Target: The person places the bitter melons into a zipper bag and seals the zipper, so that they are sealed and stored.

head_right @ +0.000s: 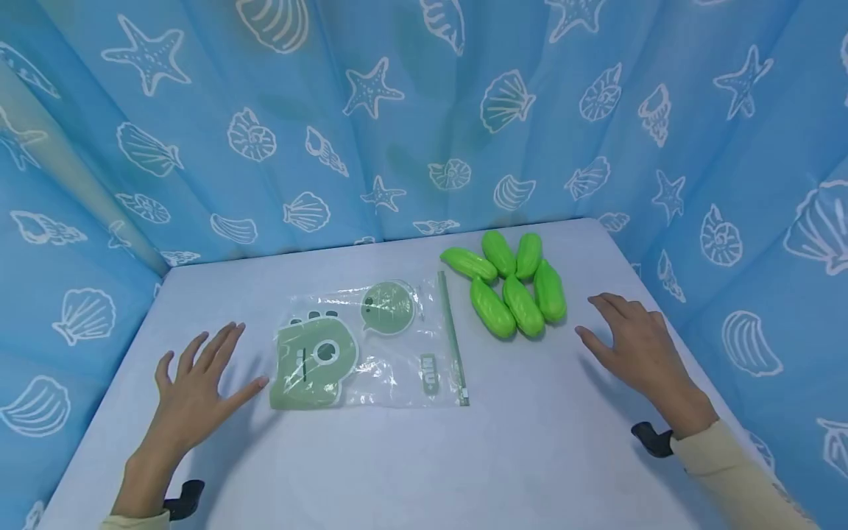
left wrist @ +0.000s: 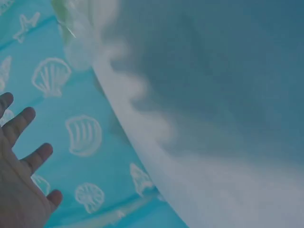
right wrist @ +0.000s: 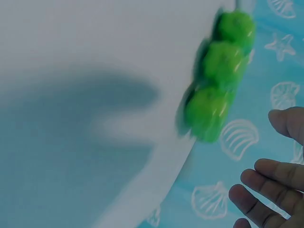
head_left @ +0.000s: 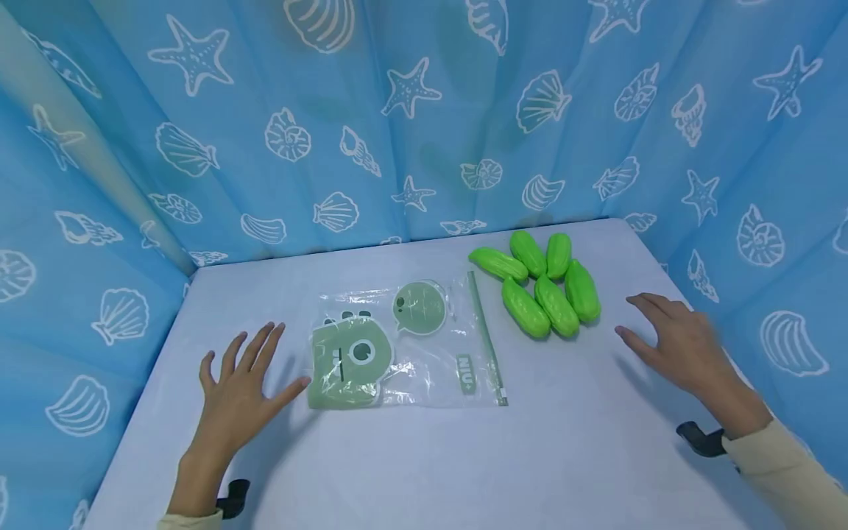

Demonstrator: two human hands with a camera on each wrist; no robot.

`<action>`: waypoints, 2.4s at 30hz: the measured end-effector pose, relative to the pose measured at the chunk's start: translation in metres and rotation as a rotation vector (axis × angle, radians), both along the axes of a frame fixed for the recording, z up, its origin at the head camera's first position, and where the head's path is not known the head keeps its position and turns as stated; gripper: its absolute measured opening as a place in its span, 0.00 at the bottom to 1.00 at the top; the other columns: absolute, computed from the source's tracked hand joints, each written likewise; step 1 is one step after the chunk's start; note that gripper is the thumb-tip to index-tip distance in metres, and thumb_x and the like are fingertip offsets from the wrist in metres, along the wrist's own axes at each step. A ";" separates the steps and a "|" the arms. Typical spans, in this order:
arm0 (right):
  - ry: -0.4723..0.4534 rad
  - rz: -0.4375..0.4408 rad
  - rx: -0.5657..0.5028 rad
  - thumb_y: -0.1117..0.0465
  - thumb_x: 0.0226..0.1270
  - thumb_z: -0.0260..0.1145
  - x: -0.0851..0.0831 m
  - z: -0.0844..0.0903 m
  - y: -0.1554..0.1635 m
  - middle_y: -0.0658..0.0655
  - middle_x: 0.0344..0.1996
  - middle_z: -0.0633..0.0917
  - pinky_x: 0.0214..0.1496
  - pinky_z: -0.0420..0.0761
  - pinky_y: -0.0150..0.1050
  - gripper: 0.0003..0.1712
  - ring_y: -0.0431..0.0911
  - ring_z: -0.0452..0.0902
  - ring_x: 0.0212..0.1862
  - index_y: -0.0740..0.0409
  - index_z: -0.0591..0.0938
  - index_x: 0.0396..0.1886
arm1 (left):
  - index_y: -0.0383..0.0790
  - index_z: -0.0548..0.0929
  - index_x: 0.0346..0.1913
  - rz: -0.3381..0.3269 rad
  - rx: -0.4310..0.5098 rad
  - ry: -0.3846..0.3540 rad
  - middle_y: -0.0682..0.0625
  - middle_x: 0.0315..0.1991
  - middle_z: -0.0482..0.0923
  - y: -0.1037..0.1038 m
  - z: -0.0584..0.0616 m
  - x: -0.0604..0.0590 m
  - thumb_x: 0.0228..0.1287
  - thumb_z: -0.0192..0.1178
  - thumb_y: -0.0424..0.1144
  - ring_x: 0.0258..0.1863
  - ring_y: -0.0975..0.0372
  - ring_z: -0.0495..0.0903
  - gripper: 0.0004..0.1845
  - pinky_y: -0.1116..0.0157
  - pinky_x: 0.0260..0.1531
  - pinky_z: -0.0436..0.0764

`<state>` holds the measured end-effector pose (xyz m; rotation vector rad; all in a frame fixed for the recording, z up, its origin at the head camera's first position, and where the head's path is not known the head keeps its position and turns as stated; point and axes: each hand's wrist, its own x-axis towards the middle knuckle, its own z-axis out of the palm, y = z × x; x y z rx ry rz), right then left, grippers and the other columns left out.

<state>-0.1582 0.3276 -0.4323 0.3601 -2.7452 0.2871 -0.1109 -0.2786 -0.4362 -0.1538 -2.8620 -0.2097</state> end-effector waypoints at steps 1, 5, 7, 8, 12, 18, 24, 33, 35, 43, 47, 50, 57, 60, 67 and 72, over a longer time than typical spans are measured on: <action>0.003 0.005 -0.017 0.51 0.55 0.67 0.000 0.001 -0.005 0.65 0.52 0.74 0.43 0.66 0.59 0.31 0.61 0.71 0.49 0.61 0.73 0.56 | 0.60 0.48 0.72 -0.015 0.018 0.013 0.50 0.71 0.50 0.005 0.002 -0.002 0.47 0.54 0.72 0.68 0.46 0.45 0.50 0.38 0.58 0.27; -0.015 0.031 -0.111 0.52 0.58 0.67 0.000 0.005 -0.025 0.63 0.53 0.74 0.42 0.66 0.53 0.29 0.55 0.73 0.43 0.59 0.73 0.57 | 0.60 0.52 0.71 -0.077 0.082 0.072 0.51 0.69 0.55 0.029 0.010 -0.011 0.46 0.58 0.70 0.65 0.48 0.52 0.48 0.37 0.58 0.39; -0.008 0.053 -0.163 0.54 0.58 0.66 -0.001 0.005 -0.035 0.61 0.53 0.75 0.43 0.66 0.51 0.27 0.52 0.74 0.41 0.58 0.74 0.56 | 0.61 0.54 0.70 -0.113 0.112 0.097 0.52 0.68 0.56 0.041 0.012 -0.015 0.47 0.58 0.69 0.65 0.50 0.53 0.47 0.38 0.57 0.43; -0.001 0.067 -0.186 0.55 0.59 0.66 -0.002 0.006 -0.039 0.59 0.53 0.75 0.44 0.66 0.50 0.26 0.52 0.74 0.41 0.58 0.74 0.56 | 0.61 0.55 0.70 -0.131 0.126 0.111 0.52 0.68 0.57 0.047 0.013 -0.018 0.47 0.58 0.68 0.64 0.51 0.54 0.46 0.39 0.57 0.45; 0.010 0.115 -0.246 0.59 0.58 0.66 -0.005 0.005 -0.057 0.56 0.51 0.76 0.43 0.68 0.49 0.23 0.49 0.73 0.41 0.57 0.75 0.55 | 0.60 0.58 0.68 -0.199 0.184 0.138 0.53 0.66 0.60 0.070 0.014 -0.024 0.50 0.56 0.69 0.64 0.55 0.55 0.42 0.43 0.57 0.48; -0.065 0.148 -0.304 0.58 0.60 0.66 -0.008 -0.001 -0.080 0.52 0.52 0.75 0.38 0.75 0.45 0.23 0.46 0.73 0.41 0.54 0.74 0.56 | 0.59 0.61 0.67 -0.264 0.247 0.131 0.57 0.64 0.62 0.097 0.008 -0.029 0.53 0.53 0.68 0.63 0.58 0.58 0.39 0.46 0.57 0.51; -0.120 0.184 -0.358 0.59 0.59 0.66 -0.008 -0.010 -0.098 0.50 0.50 0.75 0.37 0.77 0.45 0.22 0.44 0.74 0.40 0.53 0.75 0.54 | 0.61 0.62 0.66 -0.317 0.296 0.116 0.58 0.63 0.63 0.119 0.001 -0.031 0.54 0.53 0.67 0.63 0.60 0.59 0.37 0.48 0.58 0.51; -0.097 0.273 -0.410 0.57 0.60 0.65 -0.007 -0.020 -0.115 0.48 0.46 0.78 0.34 0.77 0.39 0.18 0.38 0.73 0.37 0.52 0.78 0.50 | 0.60 0.63 0.66 -0.372 0.325 0.097 0.58 0.62 0.64 0.141 -0.003 -0.036 0.56 0.51 0.67 0.62 0.62 0.60 0.35 0.51 0.58 0.53; -0.107 0.288 -0.420 0.56 0.61 0.65 -0.007 -0.023 -0.118 0.48 0.47 0.78 0.34 0.77 0.39 0.17 0.37 0.74 0.36 0.52 0.78 0.50 | 0.60 0.63 0.66 -0.380 0.337 0.092 0.59 0.62 0.65 0.144 -0.005 -0.036 0.56 0.52 0.67 0.62 0.63 0.60 0.35 0.52 0.58 0.53; -0.169 0.346 -0.456 0.56 0.62 0.64 -0.007 -0.037 -0.131 0.49 0.45 0.79 0.34 0.78 0.39 0.16 0.36 0.74 0.35 0.53 0.79 0.50 | 0.59 0.67 0.64 -0.405 0.360 0.080 0.59 0.60 0.67 0.158 -0.011 -0.037 0.57 0.52 0.66 0.60 0.64 0.62 0.33 0.55 0.57 0.56; -0.178 0.390 -0.481 0.58 0.62 0.64 -0.010 -0.047 -0.137 0.51 0.42 0.80 0.34 0.78 0.37 0.15 0.36 0.74 0.35 0.56 0.79 0.48 | 0.60 0.67 0.63 -0.419 0.369 0.069 0.59 0.60 0.67 0.164 -0.012 -0.039 0.57 0.51 0.66 0.60 0.64 0.62 0.31 0.54 0.57 0.56; -0.170 0.398 -0.491 0.59 0.61 0.65 -0.014 -0.051 -0.140 0.51 0.41 0.81 0.33 0.77 0.35 0.15 0.36 0.74 0.34 0.58 0.80 0.47 | 0.60 0.68 0.63 -0.437 0.380 0.073 0.60 0.59 0.67 0.169 -0.013 -0.043 0.57 0.51 0.66 0.60 0.64 0.63 0.31 0.53 0.56 0.57; -0.207 0.378 -0.482 0.62 0.59 0.67 -0.022 -0.061 -0.144 0.50 0.38 0.80 0.33 0.76 0.33 0.14 0.37 0.72 0.33 0.58 0.81 0.45 | 0.57 0.69 0.62 -0.457 0.379 0.068 0.61 0.59 0.67 0.181 -0.017 -0.049 0.58 0.52 0.65 0.60 0.66 0.63 0.31 0.55 0.57 0.58; -0.226 0.365 -0.471 0.63 0.58 0.67 -0.024 -0.066 -0.146 0.49 0.37 0.79 0.34 0.76 0.33 0.14 0.38 0.73 0.34 0.58 0.81 0.44 | 0.56 0.70 0.62 -0.455 0.377 0.068 0.61 0.59 0.67 0.184 -0.019 -0.050 0.58 0.52 0.65 0.60 0.67 0.63 0.31 0.55 0.58 0.57; -0.264 0.335 -0.465 0.62 0.57 0.68 -0.031 -0.075 -0.150 0.47 0.36 0.76 0.35 0.76 0.31 0.13 0.37 0.71 0.35 0.55 0.82 0.43 | 0.59 0.68 0.63 -0.426 0.329 0.040 0.60 0.59 0.67 0.191 -0.026 -0.051 0.57 0.51 0.66 0.61 0.66 0.61 0.31 0.55 0.59 0.57; -0.266 0.332 -0.509 0.62 0.56 0.69 -0.035 -0.077 -0.150 0.47 0.36 0.76 0.34 0.75 0.31 0.14 0.38 0.70 0.33 0.54 0.82 0.44 | 0.58 0.68 0.63 -0.433 0.320 -0.006 0.57 0.60 0.67 0.193 -0.028 -0.054 0.58 0.51 0.65 0.61 0.64 0.62 0.31 0.53 0.58 0.58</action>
